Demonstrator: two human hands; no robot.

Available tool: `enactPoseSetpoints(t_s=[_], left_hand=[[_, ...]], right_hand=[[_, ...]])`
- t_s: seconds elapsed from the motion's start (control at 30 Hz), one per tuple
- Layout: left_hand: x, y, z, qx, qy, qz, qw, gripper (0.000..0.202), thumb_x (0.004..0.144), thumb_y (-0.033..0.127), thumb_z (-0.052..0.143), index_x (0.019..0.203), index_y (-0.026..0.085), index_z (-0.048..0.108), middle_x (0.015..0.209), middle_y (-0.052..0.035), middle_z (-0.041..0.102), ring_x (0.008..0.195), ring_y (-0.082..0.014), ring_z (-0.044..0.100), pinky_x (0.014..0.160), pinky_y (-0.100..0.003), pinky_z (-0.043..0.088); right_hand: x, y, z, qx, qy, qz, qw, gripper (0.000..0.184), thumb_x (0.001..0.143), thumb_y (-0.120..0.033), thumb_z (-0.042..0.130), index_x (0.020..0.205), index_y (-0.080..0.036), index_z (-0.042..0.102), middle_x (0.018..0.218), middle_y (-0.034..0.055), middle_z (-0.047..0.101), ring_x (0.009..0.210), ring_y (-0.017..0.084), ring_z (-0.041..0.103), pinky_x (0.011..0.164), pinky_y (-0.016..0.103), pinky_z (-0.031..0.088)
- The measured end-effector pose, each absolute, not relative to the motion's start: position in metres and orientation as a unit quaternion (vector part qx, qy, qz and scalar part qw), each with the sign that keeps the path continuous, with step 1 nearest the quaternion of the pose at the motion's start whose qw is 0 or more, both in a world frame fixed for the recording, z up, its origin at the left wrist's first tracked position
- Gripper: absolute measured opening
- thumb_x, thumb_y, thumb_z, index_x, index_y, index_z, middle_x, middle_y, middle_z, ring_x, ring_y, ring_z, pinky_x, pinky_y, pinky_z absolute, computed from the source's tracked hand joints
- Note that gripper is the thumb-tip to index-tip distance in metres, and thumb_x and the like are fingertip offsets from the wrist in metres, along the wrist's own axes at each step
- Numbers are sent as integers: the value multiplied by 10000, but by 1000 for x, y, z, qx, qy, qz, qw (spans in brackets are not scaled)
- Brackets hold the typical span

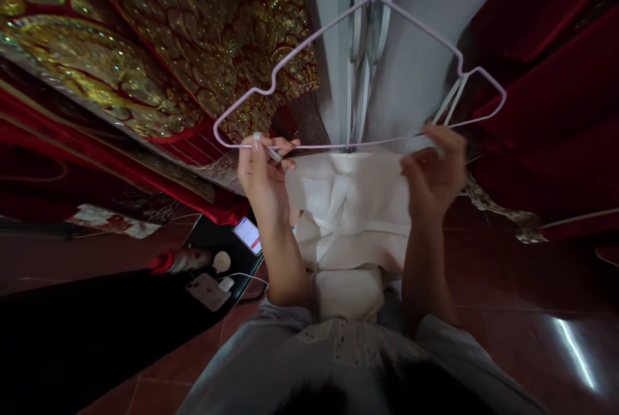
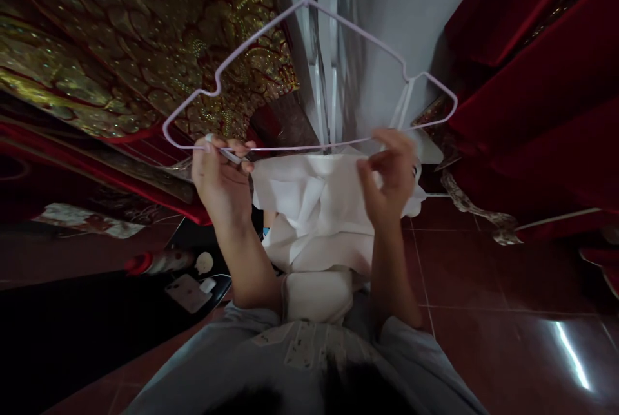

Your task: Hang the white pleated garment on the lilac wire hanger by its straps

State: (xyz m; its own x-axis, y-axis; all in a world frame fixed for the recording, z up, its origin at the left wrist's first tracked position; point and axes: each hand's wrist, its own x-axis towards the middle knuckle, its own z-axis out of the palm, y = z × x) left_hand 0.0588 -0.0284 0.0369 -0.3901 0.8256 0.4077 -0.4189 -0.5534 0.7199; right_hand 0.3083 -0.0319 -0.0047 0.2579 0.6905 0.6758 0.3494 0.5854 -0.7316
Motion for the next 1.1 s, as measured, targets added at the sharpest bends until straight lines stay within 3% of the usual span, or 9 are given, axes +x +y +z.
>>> enactPoseSetpoints(t_s=[0.1, 0.3, 0.4, 0.47, 0.67, 0.83, 0.93, 1.03, 1.1], left_hand=[[61, -28, 37, 378, 257, 797, 396, 273, 1008, 473, 868, 929, 248, 736, 826, -22, 771, 871, -183, 822, 568, -205, 533], [62, -28, 37, 390, 305, 789, 364, 384, 974, 586, 863, 917, 248, 690, 814, -24, 745, 861, -210, 808, 558, -230, 545], [60, -29, 38, 393, 303, 790, 361, 398, 959, 599, 877, 916, 250, 692, 801, -22, 732, 842, -212, 800, 553, -232, 540], [60, -29, 37, 399, 299, 791, 355, 398, 969, 605, 866, 917, 256, 683, 791, -22, 716, 823, -212, 789, 547, -238, 534], [60, -27, 31, 403, 310, 790, 342, 405, 1011, 615, 812, 947, 247, 656, 788, -18, 689, 794, -191, 766, 548, -223, 533], [64, -27, 29, 397, 305, 794, 345, 375, 1051, 576, 778, 971, 233, 650, 796, -8, 685, 809, -169, 779, 557, -190, 531], [67, -26, 29, 389, 302, 798, 348, 386, 1042, 576, 788, 957, 230, 639, 794, -11, 692, 811, -170, 783, 549, -186, 532], [71, -26, 30, 382, 311, 793, 358, 394, 1026, 576, 805, 949, 231, 632, 801, -19, 703, 823, -181, 790, 541, -190, 536], [73, -28, 30, 379, 321, 790, 359, 394, 1024, 584, 797, 955, 231, 636, 821, -30, 720, 860, -192, 801, 548, -193, 541]], right_hand=[[338, -19, 1, -449, -493, 67, 742, 436, 887, -340, 813, 1322, -348, 781, 1298, 88, 724, 646, 98, 480, 507, 274, 437], [354, -15, 47, -538, -548, 184, 613, 227, 836, -202, 829, 1041, -271, 897, 961, 45, 743, 581, 53, 450, 467, 218, 349], [339, -27, 73, -545, -523, 199, 624, 23, 806, -172, 851, 802, -195, 855, 598, -31, 564, 511, 39, 354, 444, 208, 213], [330, -33, 85, -528, -513, 204, 645, 58, 791, -174, 866, 739, -179, 842, 527, -51, 510, 477, 29, 330, 445, 214, 177], [352, 9, 82, -359, -509, 176, 763, 361, 829, -91, 747, 1082, -281, 921, 1003, 24, 863, 501, 33, 471, 423, 185, 265], [416, 48, 41, -260, -438, 42, 860, 366, 992, -126, 581, 1106, -277, 895, 1037, -9, 858, 429, -19, 462, 417, 138, 156], [407, 31, 25, -248, -438, 1, 864, 254, 943, -163, 691, 1037, -271, 900, 901, -11, 841, 405, -7, 413, 391, 152, 143], [364, 1, 24, -333, -458, 10, 824, 216, 856, -203, 849, 1052, -270, 908, 848, 17, 828, 457, 52, 458, 386, 210, 270], [339, -14, 28, -406, -533, 79, 738, 278, 880, -318, 866, 1154, -278, 889, 984, 48, 862, 591, 110, 622, 472, 248, 442]])
